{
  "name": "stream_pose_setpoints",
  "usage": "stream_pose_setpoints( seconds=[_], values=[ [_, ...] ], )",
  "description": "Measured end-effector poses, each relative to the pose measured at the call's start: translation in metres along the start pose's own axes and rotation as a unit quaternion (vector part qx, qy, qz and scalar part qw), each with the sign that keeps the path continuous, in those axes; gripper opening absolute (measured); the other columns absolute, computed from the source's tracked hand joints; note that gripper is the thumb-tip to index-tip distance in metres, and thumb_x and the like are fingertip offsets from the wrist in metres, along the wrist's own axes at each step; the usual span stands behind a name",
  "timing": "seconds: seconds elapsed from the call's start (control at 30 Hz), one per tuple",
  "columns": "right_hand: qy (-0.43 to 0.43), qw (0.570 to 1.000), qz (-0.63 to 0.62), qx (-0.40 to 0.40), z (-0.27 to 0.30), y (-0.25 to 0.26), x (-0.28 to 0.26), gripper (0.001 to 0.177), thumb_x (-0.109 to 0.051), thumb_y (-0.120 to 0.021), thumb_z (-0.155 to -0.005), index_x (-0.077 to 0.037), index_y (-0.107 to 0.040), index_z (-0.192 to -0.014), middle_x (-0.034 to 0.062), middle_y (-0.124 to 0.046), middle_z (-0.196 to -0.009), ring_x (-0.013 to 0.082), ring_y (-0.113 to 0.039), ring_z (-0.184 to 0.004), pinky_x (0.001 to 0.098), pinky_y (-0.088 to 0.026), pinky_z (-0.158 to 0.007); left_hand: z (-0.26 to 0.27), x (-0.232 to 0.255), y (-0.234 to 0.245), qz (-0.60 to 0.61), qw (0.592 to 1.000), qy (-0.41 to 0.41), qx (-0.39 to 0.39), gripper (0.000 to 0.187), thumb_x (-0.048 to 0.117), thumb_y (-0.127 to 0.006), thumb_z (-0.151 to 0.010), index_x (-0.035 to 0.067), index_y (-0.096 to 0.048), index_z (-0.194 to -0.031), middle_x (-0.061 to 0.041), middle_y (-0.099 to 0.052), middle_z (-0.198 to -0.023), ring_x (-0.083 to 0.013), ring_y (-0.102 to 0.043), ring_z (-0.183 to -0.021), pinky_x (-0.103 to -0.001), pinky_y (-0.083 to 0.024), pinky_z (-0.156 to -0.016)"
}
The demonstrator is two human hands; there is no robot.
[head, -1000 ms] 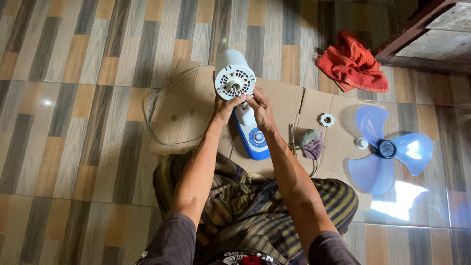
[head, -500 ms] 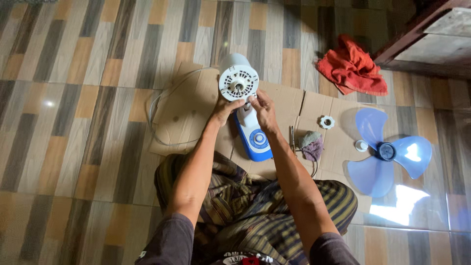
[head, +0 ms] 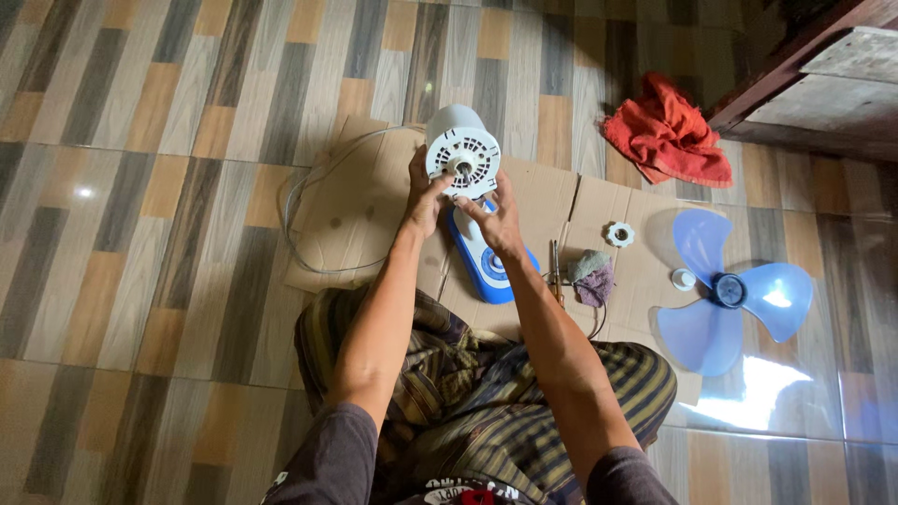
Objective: The person reassembles a disassembled electric fan on the floor. They place the motor housing into the fan base, attach the front grille, and use a screwdriver to secure the components.
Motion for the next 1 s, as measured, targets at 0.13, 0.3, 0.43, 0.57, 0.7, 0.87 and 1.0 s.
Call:
stream_pose_setpoints(
  seconds=[0.13,0.3,0.43,0.57,0.7,0.87,1.0],
  values=[
    [0.044,0.997,0.068,0.013,-0.002,-0.001,0.001,0.082,-0.021,-0.09,-0.083,-0.006,-0.046,-0.151,0.0122,-0.06,-0.143,0.0257,-0.052,-0.138,0.0427,-0.037,-0.12,-0.01,-0.007,0.004,0.047,0.999,-0.014,-0.005,0.103,0.043,-0.079,-0.083,0.025,-0.013,-0.161,-0.008,-0.042,-0.155,-0.0298,-0.047,-0.14,-0.051,-0.049,-0.103],
    [0.042,0.997,0.056,-0.014,-0.002,-0.004,-0.008,0.076,-0.025,-0.088,-0.086,-0.006,-0.05,-0.149,0.0117,-0.065,-0.138,0.0244,-0.055,-0.135,0.0424,-0.038,-0.12,-0.017,0.007,-0.009,0.239,0.971,-0.01,-0.025,0.106,0.086,-0.044,-0.087,0.021,-0.022,-0.168,-0.009,-0.04,-0.162,-0.0293,-0.043,-0.143,-0.045,-0.042,-0.112],
    [0.031,0.998,0.058,-0.003,0.001,-0.005,-0.014,0.072,-0.028,-0.086,-0.087,-0.005,-0.052,-0.146,0.0119,-0.067,-0.135,0.0237,-0.056,-0.132,0.0418,-0.038,-0.117,-0.018,0.013,-0.021,0.208,0.978,-0.019,-0.006,0.089,0.077,-0.042,-0.095,0.018,-0.034,-0.163,-0.007,-0.043,-0.161,-0.0275,-0.045,-0.145,-0.043,-0.04,-0.117],
    [0.033,0.998,0.06,-0.003,0.003,-0.007,-0.018,0.068,-0.029,-0.085,-0.087,-0.004,-0.054,-0.143,0.0114,-0.068,-0.132,0.0226,-0.06,-0.127,0.0408,-0.045,-0.112,-0.028,0.011,-0.024,0.175,0.983,-0.039,0.03,0.074,0.058,-0.055,-0.101,0.015,-0.039,-0.158,-0.009,-0.049,-0.154,-0.0275,-0.049,-0.14,-0.043,-0.045,-0.115],
    [0.067,0.992,0.11,-0.007,0.003,-0.007,-0.022,0.064,-0.028,-0.084,-0.089,-0.003,-0.057,-0.142,0.0122,-0.068,-0.131,0.0232,-0.062,-0.125,0.0395,-0.046,-0.111,-0.04,0.011,-0.012,0.175,0.982,-0.005,0.072,0.067,0.046,-0.065,-0.093,0.022,-0.04,-0.151,-0.007,-0.055,-0.141,-0.0258,-0.056,-0.129,-0.043,-0.051,-0.106],
    [0.064,0.993,0.103,0.003,0.001,-0.005,-0.017,0.064,-0.027,-0.084,-0.088,-0.003,-0.056,-0.14,0.0131,-0.071,-0.127,0.0222,-0.064,-0.12,0.0383,-0.048,-0.108,-0.054,0.008,-0.012,0.209,0.977,0.013,0.038,0.064,0.04,-0.068,-0.094,0.01,-0.051,-0.148,-0.011,-0.062,-0.131,-0.0277,-0.061,-0.121,-0.045,-0.053,-0.102],
    [0.047,0.99,0.125,0.034,0.0,-0.007,-0.014,0.063,-0.024,-0.085,-0.087,-0.003,-0.057,-0.139,0.0127,-0.072,-0.125,0.0215,-0.066,-0.118,0.0379,-0.049,-0.106,-0.059,0.006,-0.018,0.246,0.969,0.015,0.024,0.062,0.037,-0.069,-0.09,0.008,-0.053,-0.144,-0.013,-0.063,-0.123,-0.0297,-0.063,-0.114,-0.046,-0.055,-0.098]
  ],
)
Point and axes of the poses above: each hand's wrist, its own z-axis away from the middle knuckle, its own y-axis out of the back of the hand, x = y × z, the point moved 3 cm from there along -z, towards the middle knuckle
